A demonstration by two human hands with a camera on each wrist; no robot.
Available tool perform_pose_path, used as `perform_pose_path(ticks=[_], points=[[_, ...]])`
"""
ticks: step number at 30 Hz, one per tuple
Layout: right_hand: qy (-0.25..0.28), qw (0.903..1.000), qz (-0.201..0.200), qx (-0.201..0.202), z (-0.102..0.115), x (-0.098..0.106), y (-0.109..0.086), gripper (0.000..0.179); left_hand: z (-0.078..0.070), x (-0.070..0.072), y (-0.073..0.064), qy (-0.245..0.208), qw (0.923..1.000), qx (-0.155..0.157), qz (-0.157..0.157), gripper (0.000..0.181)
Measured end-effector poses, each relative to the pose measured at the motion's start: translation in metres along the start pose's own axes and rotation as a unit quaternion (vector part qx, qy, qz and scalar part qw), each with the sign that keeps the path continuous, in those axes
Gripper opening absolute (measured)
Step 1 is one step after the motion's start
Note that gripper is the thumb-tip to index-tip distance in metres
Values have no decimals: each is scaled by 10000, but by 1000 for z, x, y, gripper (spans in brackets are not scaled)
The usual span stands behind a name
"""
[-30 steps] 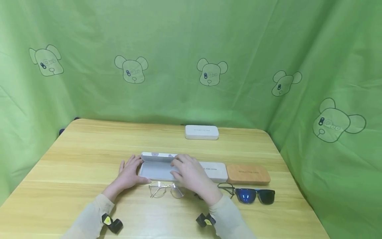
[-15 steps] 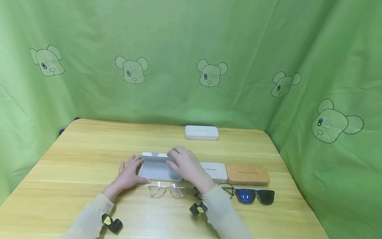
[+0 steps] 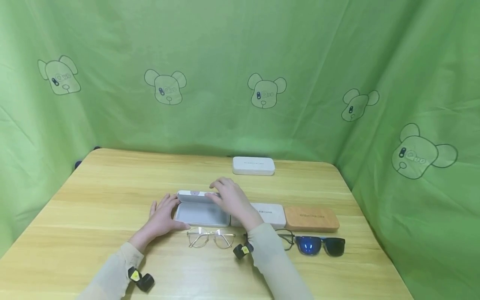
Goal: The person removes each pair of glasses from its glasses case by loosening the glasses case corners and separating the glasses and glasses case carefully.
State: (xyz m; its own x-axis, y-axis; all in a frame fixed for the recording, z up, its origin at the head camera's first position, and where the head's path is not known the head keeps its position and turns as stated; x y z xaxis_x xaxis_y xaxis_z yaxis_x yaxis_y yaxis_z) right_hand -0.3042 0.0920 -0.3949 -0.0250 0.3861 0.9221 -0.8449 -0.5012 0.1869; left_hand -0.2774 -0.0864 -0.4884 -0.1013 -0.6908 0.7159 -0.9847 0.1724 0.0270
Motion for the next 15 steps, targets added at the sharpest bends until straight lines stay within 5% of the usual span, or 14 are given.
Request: perform_pose_path(ticks=[15], points=[[494, 9909, 1089, -622, -24, -24, 6, 67, 0, 0, 1, -6, 10000, -5, 2, 100]])
Point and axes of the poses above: each hand's wrist, its own y-axis towards the middle knuckle, its own x-axis out of the back of the hand, z = x × y, the point moved 9 cm from there along y, towards the middle knuckle
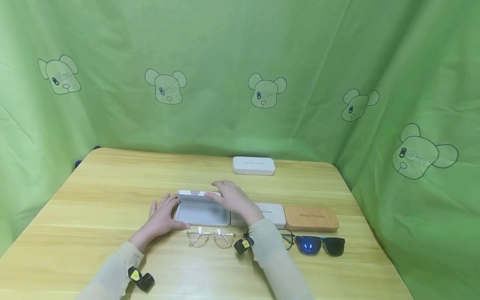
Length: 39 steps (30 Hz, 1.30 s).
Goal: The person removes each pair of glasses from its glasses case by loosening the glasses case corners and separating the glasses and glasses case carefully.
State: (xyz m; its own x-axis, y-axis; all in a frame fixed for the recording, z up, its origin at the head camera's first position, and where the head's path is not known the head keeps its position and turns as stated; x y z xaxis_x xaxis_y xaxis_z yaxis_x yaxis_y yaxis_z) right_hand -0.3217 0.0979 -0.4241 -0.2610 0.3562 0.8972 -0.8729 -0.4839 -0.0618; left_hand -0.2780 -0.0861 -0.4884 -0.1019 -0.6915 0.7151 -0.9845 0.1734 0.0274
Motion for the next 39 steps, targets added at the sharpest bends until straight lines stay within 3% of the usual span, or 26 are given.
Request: perform_pose_path(ticks=[18, 28, 39], points=[[315, 9992, 186, 137, -3, -4, 0, 65, -1, 0, -1, -35, 10000, 2, -29, 98], [880, 9920, 900, -68, -10, -10, 7, 66, 0, 2, 0, 2, 10000, 27, -25, 98], [1035, 9868, 1242, -81, -12, -11, 11, 56, -1, 1, -2, -57, 10000, -6, -18, 99]])
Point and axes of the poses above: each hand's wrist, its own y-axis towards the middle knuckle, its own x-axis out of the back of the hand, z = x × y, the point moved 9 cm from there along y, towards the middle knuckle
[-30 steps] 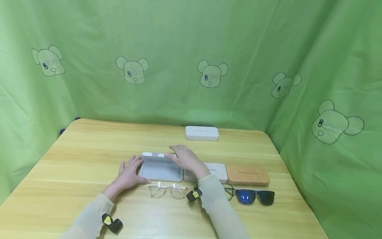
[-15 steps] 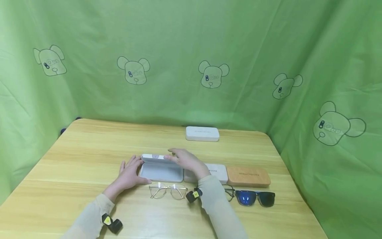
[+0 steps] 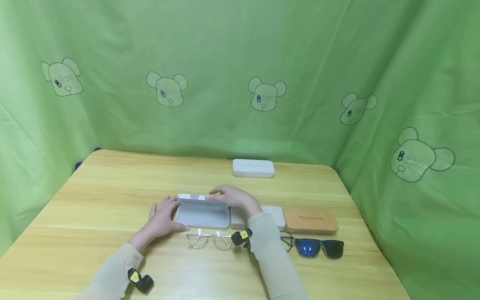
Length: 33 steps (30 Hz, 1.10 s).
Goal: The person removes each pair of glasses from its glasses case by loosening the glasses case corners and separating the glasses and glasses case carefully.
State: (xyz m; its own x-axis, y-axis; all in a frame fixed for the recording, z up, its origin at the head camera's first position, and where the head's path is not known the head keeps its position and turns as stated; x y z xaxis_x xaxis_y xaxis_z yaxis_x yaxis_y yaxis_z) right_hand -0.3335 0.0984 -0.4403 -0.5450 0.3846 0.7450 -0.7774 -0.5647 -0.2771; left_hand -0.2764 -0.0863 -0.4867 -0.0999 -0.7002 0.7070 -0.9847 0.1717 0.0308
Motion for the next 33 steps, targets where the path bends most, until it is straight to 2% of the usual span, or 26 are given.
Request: perform_pose_path(ticks=[8, 21, 28, 33], points=[[182, 9996, 17, -211, 0, -1, -3, 60, 2, -2, 0, 117, 9999, 20, 36, 97], [269, 9995, 75, 130, 6, -2, -4, 63, 3, -2, 1, 75, 9999, 87, -21, 99], [154, 9998, -37, 137, 4, -6, -3, 68, 3, -1, 1, -16, 10000, 93, -17, 98], [72, 9997, -190, 104, 2, -10, -5, 79, 4, -3, 1, -14, 9999, 133, 17, 98]])
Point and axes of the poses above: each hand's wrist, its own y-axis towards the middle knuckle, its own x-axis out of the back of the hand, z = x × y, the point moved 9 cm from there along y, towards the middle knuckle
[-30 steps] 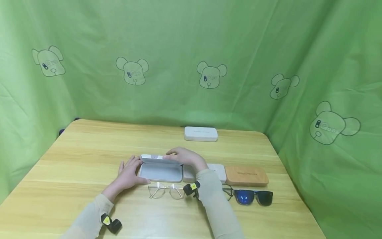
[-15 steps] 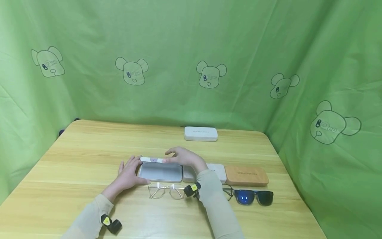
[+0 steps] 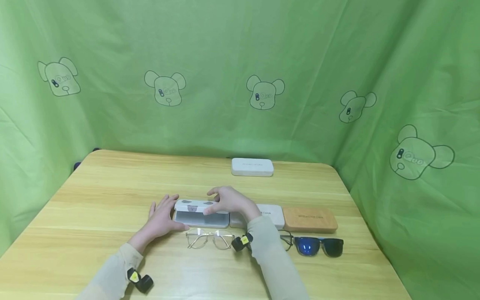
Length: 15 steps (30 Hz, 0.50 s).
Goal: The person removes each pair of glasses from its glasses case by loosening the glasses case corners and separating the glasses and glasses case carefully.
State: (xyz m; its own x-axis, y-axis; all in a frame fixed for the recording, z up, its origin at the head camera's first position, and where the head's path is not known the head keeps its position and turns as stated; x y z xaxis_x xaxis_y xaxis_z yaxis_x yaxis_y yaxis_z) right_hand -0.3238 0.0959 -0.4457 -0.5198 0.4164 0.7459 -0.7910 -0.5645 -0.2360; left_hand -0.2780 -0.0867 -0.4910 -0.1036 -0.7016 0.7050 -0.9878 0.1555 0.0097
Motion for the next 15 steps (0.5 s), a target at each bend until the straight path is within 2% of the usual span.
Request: perform_pose_path(ticks=[6, 15], points=[[-242, 9994, -252, 17, 4, -3, -7, 86, 1, -1, 0, -29, 10000, 48, -1, 98], [-823, 9951, -449, 314, 15, -8, -10, 88, 3, 0, 1, -23, 10000, 33, -81, 98]])
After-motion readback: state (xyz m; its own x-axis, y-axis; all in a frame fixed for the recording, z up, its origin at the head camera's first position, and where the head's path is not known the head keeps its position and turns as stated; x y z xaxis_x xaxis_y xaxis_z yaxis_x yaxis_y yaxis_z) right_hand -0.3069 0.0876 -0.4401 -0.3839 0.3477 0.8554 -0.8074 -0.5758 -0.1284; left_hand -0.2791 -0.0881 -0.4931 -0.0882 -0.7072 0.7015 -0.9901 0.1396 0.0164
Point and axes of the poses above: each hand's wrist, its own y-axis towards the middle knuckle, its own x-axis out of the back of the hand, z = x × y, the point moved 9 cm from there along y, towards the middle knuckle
